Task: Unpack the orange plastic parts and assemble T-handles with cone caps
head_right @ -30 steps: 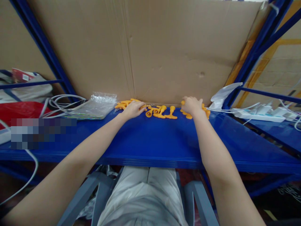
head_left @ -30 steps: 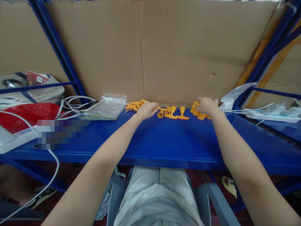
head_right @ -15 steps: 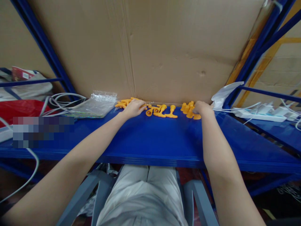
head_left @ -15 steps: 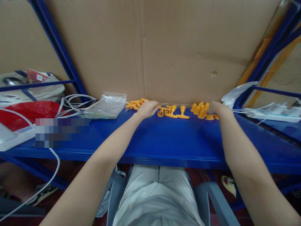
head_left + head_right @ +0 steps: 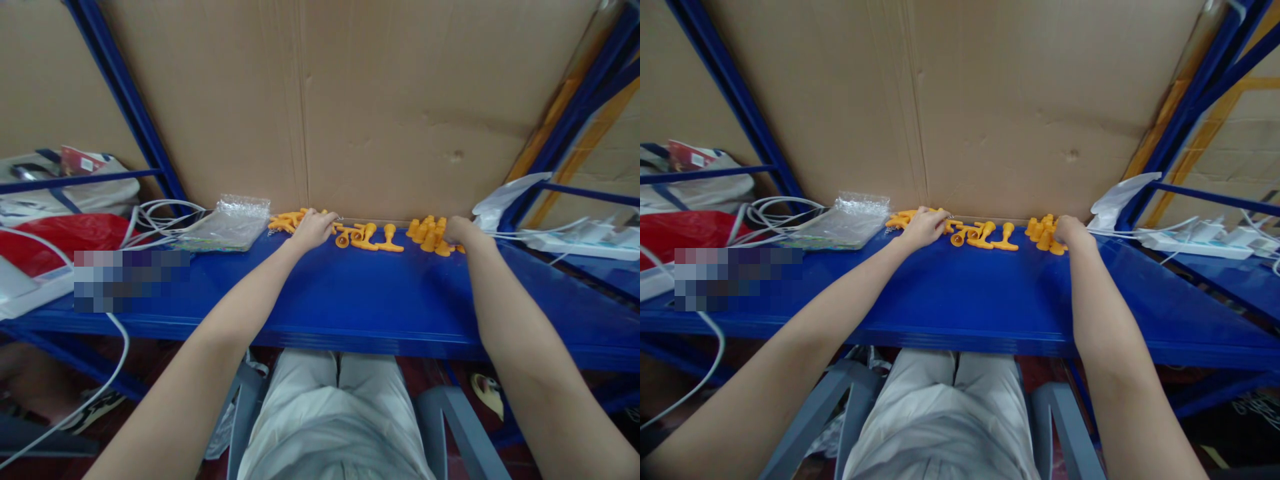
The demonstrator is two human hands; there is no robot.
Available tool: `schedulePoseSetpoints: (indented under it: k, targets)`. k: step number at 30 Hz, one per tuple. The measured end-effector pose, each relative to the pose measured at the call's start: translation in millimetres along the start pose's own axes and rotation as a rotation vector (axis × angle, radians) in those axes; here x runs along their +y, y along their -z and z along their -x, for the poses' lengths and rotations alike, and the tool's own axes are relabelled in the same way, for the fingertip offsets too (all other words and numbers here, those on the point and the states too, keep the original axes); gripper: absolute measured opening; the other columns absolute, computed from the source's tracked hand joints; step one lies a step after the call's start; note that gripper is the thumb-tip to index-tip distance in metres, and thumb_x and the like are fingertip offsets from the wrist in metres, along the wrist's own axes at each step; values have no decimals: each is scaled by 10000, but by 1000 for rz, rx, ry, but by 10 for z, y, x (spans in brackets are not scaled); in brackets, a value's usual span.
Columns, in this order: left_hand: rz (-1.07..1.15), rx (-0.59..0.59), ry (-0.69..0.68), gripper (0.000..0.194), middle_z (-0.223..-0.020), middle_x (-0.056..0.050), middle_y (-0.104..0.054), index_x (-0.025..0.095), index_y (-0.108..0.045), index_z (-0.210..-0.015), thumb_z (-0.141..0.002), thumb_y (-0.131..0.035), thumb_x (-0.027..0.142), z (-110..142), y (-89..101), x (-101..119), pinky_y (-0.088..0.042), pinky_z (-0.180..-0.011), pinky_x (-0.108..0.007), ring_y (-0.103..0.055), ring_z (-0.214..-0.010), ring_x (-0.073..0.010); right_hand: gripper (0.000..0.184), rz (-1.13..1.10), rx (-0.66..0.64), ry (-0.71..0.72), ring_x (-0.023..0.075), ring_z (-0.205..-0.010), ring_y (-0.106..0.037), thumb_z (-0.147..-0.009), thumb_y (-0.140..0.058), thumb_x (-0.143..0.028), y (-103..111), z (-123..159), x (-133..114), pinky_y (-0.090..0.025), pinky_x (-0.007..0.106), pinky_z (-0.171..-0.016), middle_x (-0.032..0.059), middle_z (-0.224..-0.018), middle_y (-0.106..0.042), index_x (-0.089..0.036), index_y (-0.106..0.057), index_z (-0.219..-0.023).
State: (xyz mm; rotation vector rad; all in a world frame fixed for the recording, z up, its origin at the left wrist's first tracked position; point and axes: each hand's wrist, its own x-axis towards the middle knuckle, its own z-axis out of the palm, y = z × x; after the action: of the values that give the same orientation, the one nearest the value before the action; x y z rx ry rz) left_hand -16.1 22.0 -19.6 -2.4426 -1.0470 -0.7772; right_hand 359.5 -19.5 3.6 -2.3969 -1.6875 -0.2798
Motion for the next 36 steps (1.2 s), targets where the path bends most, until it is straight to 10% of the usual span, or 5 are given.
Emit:
schedulePoseSetpoints:
  k: [4, 14, 26, 36]
  targets:
    - [-39, 14, 57, 314, -944, -111, -776, 170, -654, -1133, -933, -412, 158, 8, 8, -13, -434, -884, -396, -716, -933, -258, 426, 170, -145, -22, 347, -1055, -718, -711, -630, 6, 79, 87, -80, -560, 359, -802, 251, -1016, -746, -49, -749, -1116]
    - [-62, 30, 248, 352, -1214, -189, -723, 163, -571, -1284, -982, -413, 248, 53, -90, -69, -456, -958, -451, -682, -1104, -306, 443, 82, 32, -98, 339, -1129, -679, -854, -538, -168, 320, 410, -344, -517, 435, -874, 257, -1193, -690, -118, -662, -1276]
    - [-38, -374, 510, 614, -1638, -191, -344, 195, -394, -1559, -1021, -277, 467, 169, -242, -255, -264, -1177, -656, -268, -1537, -377, 394, 75, 67, 387, 357, -1192, -640, -888, -492, -199, 184, 732, -935, -466, 525, -982, 203, -1294, -675, -151, -693, -1224]
    - [-61, -283, 514, 591, -1662, -195, -287, 206, -448, -1531, -1004, -352, 457, 172, -228, -234, -261, -1155, -695, -239, -1541, -405, 360, 40, -77, 569, 305, -1208, -646, -913, -548, -247, -6, 657, -977, -512, 429, -947, 151, -1323, -682, -192, -690, -1239]
